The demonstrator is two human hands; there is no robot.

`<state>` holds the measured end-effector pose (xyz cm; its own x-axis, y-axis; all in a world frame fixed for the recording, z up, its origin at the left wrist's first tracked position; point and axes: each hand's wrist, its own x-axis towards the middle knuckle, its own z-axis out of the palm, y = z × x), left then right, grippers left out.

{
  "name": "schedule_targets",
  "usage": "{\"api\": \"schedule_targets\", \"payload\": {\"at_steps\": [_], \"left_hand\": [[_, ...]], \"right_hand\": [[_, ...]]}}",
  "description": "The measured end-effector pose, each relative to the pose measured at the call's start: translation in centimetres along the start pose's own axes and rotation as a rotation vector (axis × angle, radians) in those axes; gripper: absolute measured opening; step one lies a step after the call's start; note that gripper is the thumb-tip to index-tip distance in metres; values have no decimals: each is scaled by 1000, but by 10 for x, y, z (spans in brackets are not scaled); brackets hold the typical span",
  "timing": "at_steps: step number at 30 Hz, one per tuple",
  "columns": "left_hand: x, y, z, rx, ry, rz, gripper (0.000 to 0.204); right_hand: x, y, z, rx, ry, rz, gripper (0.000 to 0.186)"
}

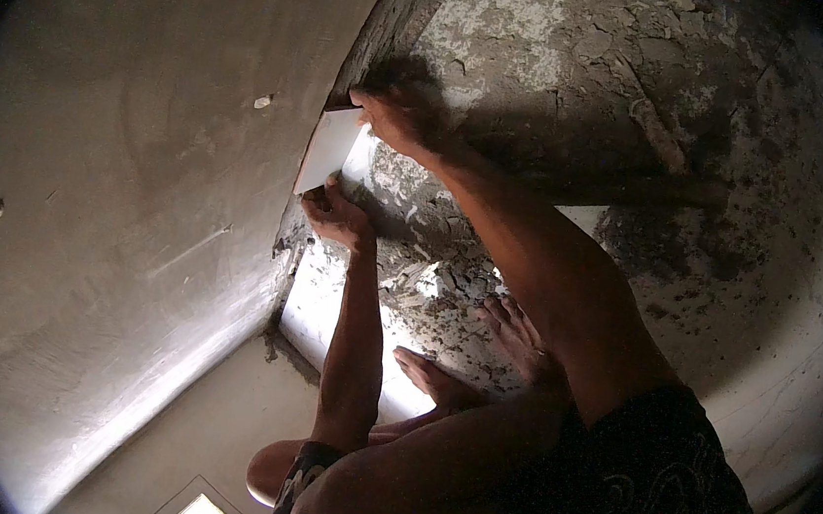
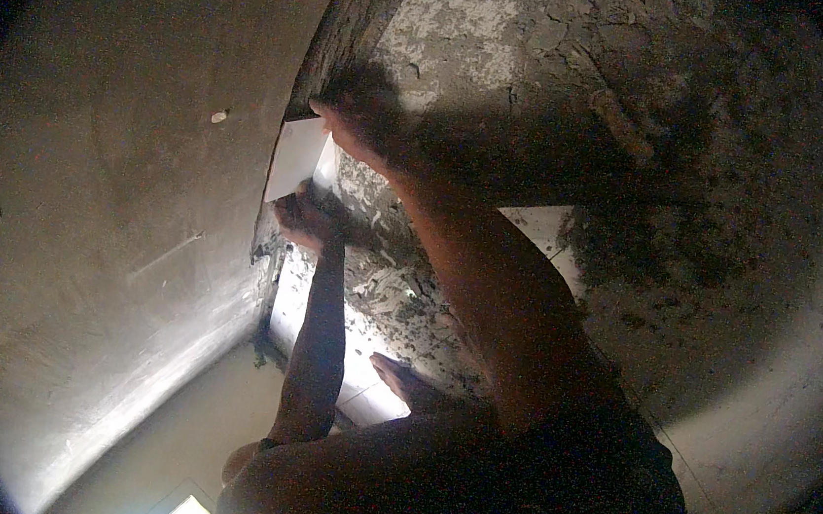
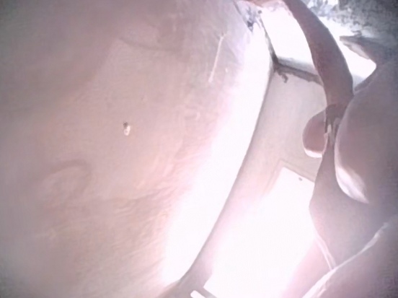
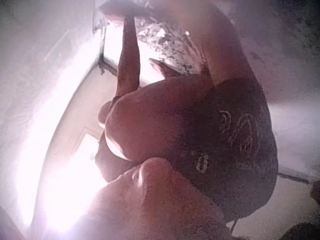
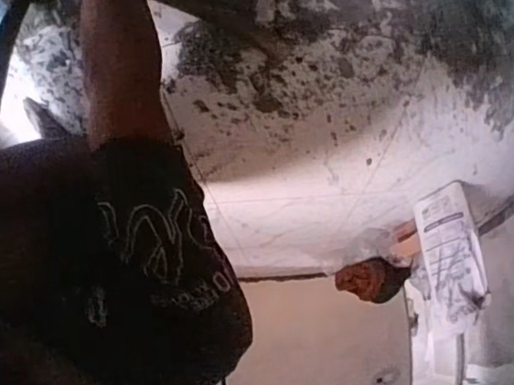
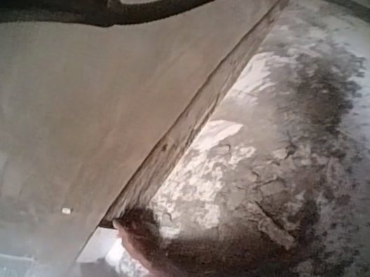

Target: The person spreads cement on the floor using a trowel, places a white tile onto the cement, and presses it into place. They repeat this process for multiple tiles, ensuring each is properly aligned and set.

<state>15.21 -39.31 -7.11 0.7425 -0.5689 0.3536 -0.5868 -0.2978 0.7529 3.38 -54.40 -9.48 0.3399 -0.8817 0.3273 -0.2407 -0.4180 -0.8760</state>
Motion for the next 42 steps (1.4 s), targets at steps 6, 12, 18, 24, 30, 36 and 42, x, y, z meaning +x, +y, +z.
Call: {"api": "schedule_targets", "payload": {"at_steps": [6,12,18,24,30,36,42], "left_hand": [[4,-23,-2,23,1,6,13],[5,-20,2,-66,14,-67,16],[3,0,3,-2,66,-78,17],[2,2,4,-91,102,-78,19],[8,-22,2,-245,156,-55,12],[2,-9,2,-76,112,-74,17],[1,-1,0,1,148,-136,19]], "right_hand": [[0,3,-1,53,-36,-24,18],[1,12,9,76,-34,6,20],[5,7,-4,160,-168,99,19],[7,3,-7,135,-141,86,15],[6,-1,2,105,-89,36,10],[4,-2,-6,65,-110,84,8],[3,-1,-1,93,-73,76,13]]}}
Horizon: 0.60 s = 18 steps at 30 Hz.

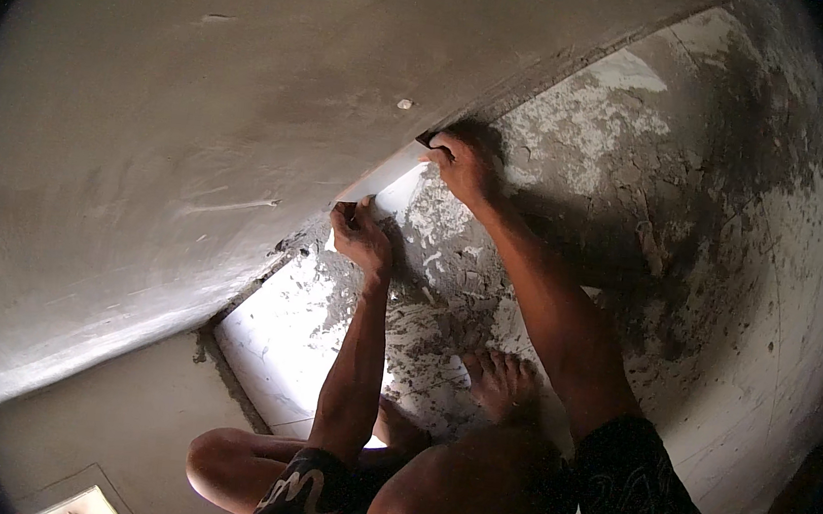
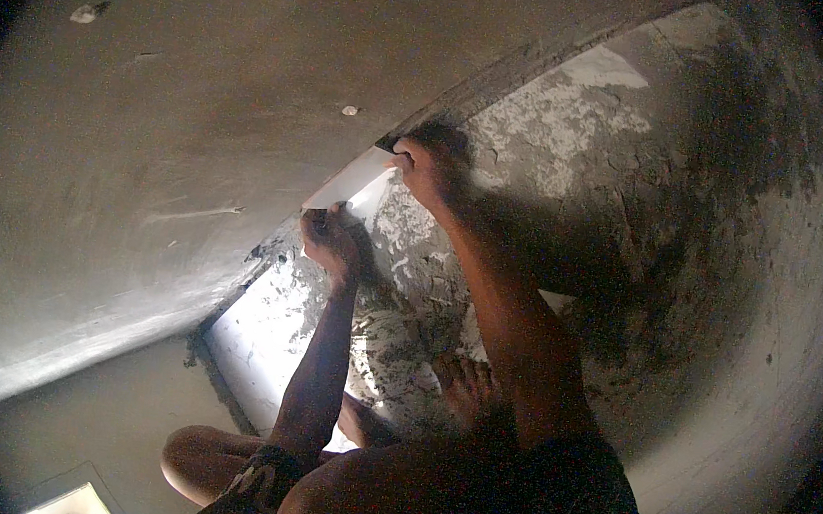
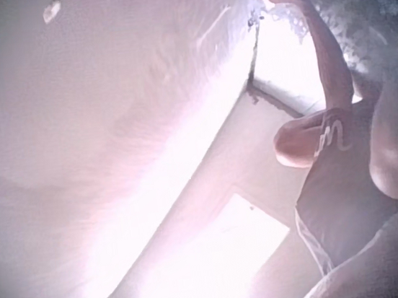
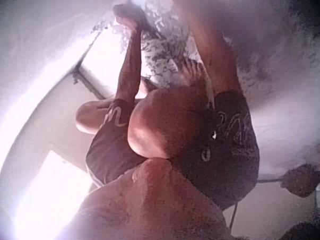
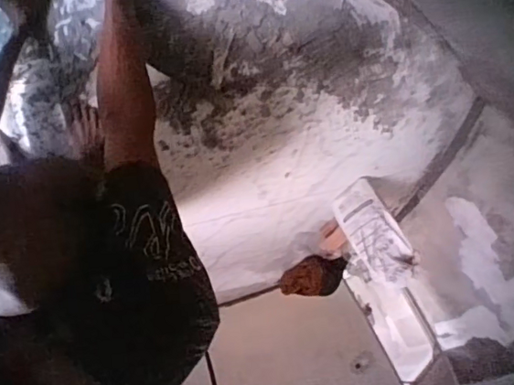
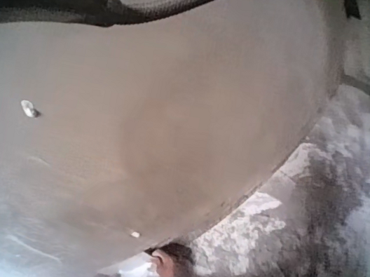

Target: The person spreads cement on the floor using a trowel, places a white tile onto the cement, and presses it into place. They repeat this process for multiple tiles, ensuring each is properly aligned and set.

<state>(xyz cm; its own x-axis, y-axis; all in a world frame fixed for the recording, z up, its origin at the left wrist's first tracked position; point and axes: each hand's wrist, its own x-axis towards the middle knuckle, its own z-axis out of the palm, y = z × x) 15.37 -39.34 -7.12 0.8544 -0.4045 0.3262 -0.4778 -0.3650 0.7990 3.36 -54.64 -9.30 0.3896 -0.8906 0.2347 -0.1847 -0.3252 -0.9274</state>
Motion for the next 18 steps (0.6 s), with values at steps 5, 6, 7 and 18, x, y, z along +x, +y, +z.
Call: {"api": "schedule_targets", "payload": {"at_steps": [5,6,7,18], "left_hand": [[-1,11,1,-19,29,-12,21],[-2,14,1,-14,1,-37,20],[1,12,-8,9,-14,-57,18],[1,-3,-3,-316,81,-124,10]], "right_hand": [[1,12,3,-10,14,-19,18],[1,15,0,-4,-6,7,19],[-1,8,3,23,-37,31,19],[-3,-1,1,13,-90,79,22]]}}
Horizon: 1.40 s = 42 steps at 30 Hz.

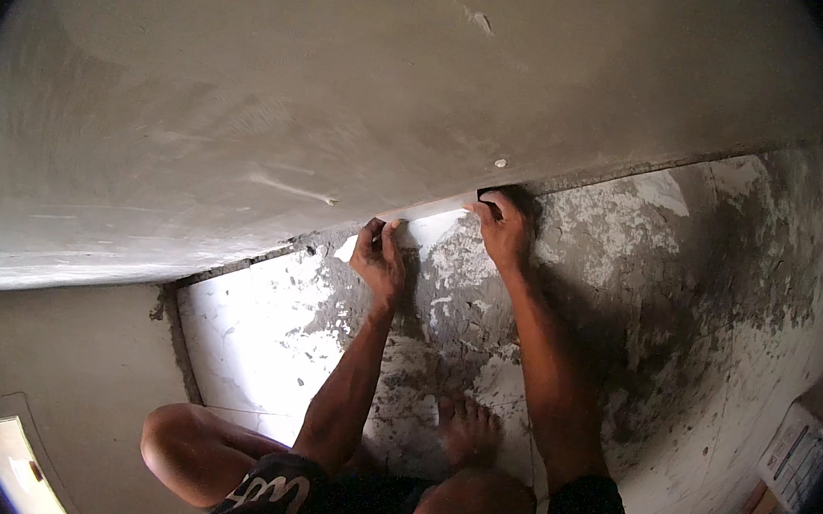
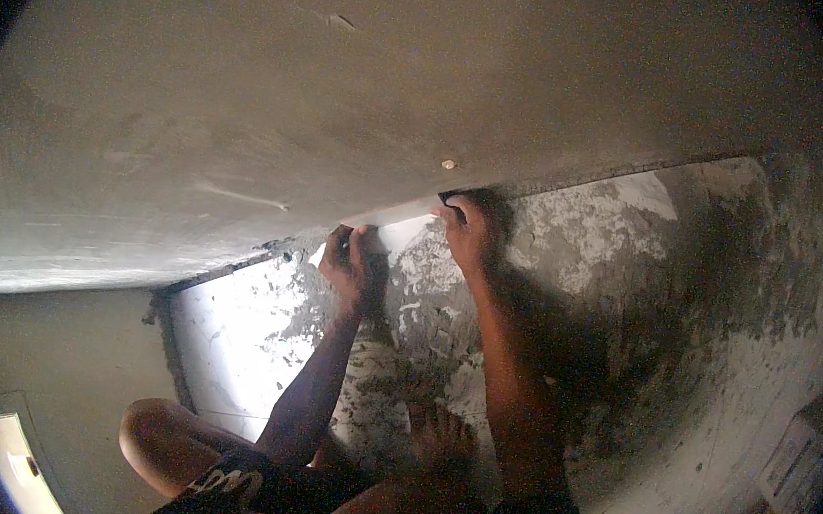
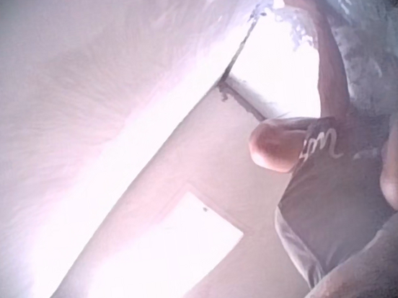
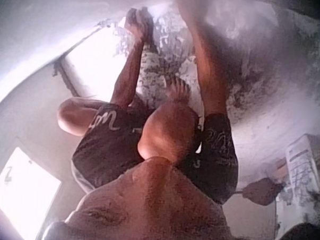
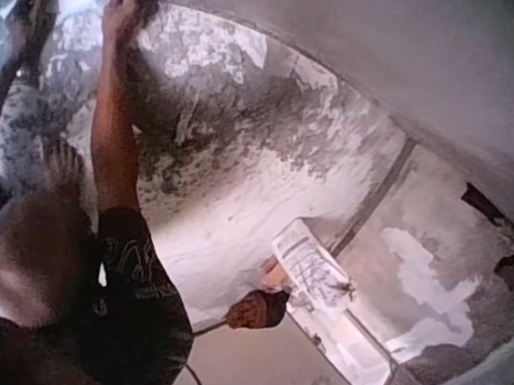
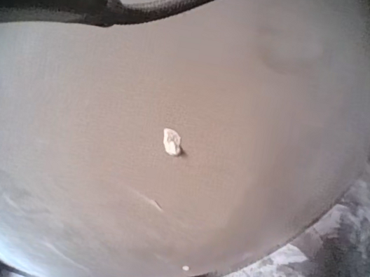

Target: The person spreads cement on the floor using a trowel, places a white tile onto the cement, and presses it into place. They repeat this process for multiple tiles, ensuring each is properly aligned and set.

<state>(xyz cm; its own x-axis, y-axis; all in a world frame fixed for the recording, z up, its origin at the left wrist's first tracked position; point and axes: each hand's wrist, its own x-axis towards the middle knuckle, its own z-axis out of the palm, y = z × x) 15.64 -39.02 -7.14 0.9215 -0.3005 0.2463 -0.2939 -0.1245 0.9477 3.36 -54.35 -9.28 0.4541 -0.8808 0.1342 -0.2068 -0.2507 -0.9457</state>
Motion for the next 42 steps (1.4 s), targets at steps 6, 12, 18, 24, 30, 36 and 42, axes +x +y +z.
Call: {"api": "schedule_targets", "payload": {"at_steps": [6,12,18,24,30,36,42], "left_hand": [[-4,9,5,-33,11,-136,12],[-3,29,10,61,-28,-48,13],[0,22,11,-6,-21,-2,14],[1,18,9,27,-13,-26,11],[1,19,10,84,-17,35,14],[1,18,5,20,-56,-6,14],[0,15,8,39,-43,-20,12]], "right_hand": [[-2,-7,-3,25,50,24,24],[-4,4,-4,23,74,59,26],[-3,2,-3,65,26,25,14],[-2,-3,-3,77,2,104,19],[-4,9,2,64,66,35,19],[-3,14,6,125,43,65,21],[-4,27,11,198,111,-20,21]]}}
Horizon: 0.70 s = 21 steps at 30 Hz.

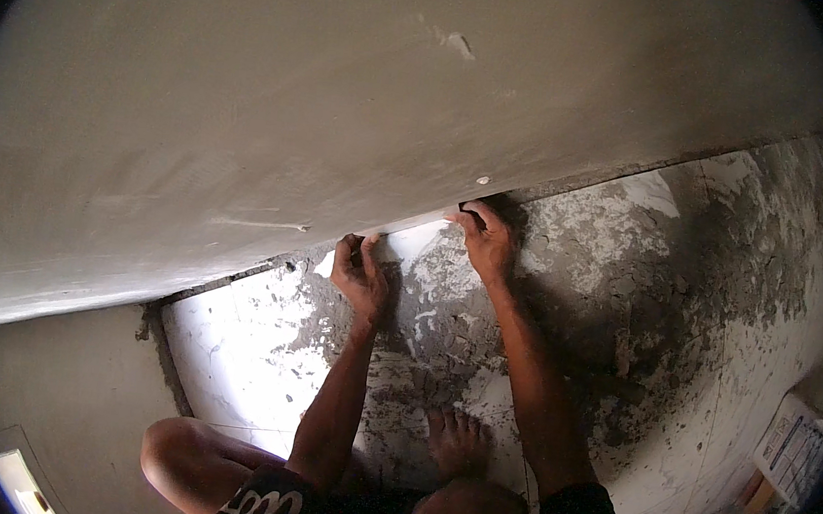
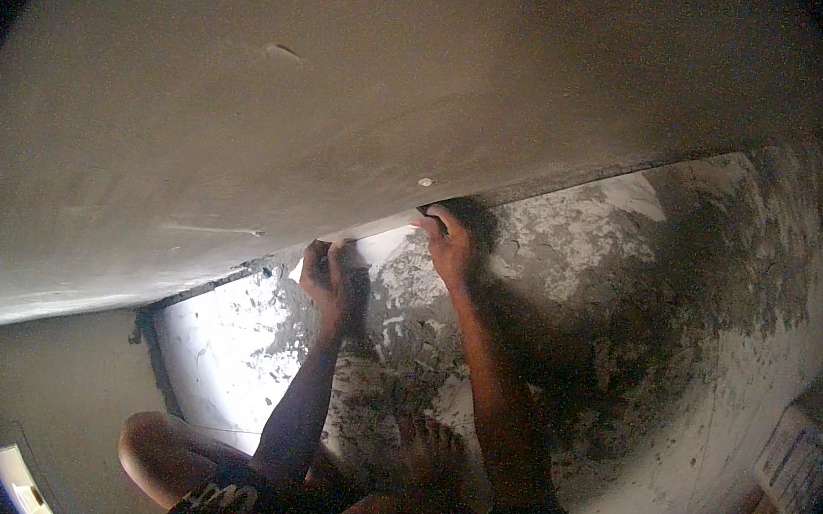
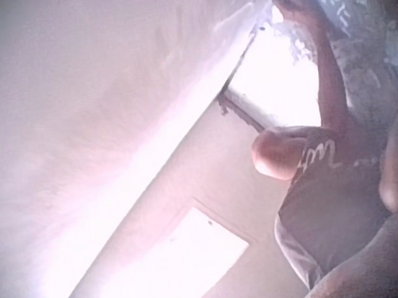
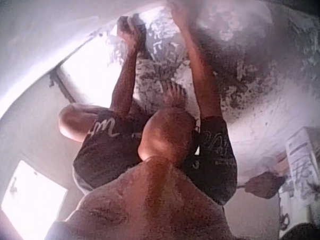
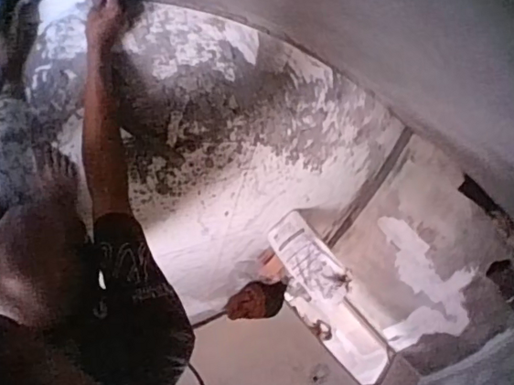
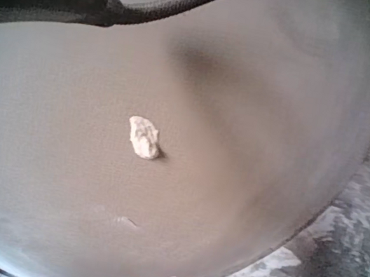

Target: The person spreads cement on the floor using a trowel, places a white tile onto the cement, and presses it into place. They repeat this process for multiple tiles, ensuring each is properly aligned and set.

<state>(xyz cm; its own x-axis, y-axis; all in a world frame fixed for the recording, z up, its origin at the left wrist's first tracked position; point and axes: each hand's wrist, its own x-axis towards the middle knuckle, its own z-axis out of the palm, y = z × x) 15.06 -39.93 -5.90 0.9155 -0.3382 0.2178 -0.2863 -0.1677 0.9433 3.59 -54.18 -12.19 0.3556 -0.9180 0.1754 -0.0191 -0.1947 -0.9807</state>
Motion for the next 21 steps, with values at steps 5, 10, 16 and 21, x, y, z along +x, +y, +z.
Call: {"api": "schedule_targets", "payload": {"at_steps": [5,10,16,21], "left_hand": [[1,-7,-2,-15,32,-3,12],[-1,6,0,2,24,15,12],[0,4,0,-72,58,7,10],[0,-8,-2,-59,56,22,9]], "right_hand": [[4,-12,-2,-78,-50,31,17],[4,-12,-5,-109,-52,35,16],[7,-24,-5,-142,-23,-37,18],[4,-28,-3,-165,-18,18,16]]}}
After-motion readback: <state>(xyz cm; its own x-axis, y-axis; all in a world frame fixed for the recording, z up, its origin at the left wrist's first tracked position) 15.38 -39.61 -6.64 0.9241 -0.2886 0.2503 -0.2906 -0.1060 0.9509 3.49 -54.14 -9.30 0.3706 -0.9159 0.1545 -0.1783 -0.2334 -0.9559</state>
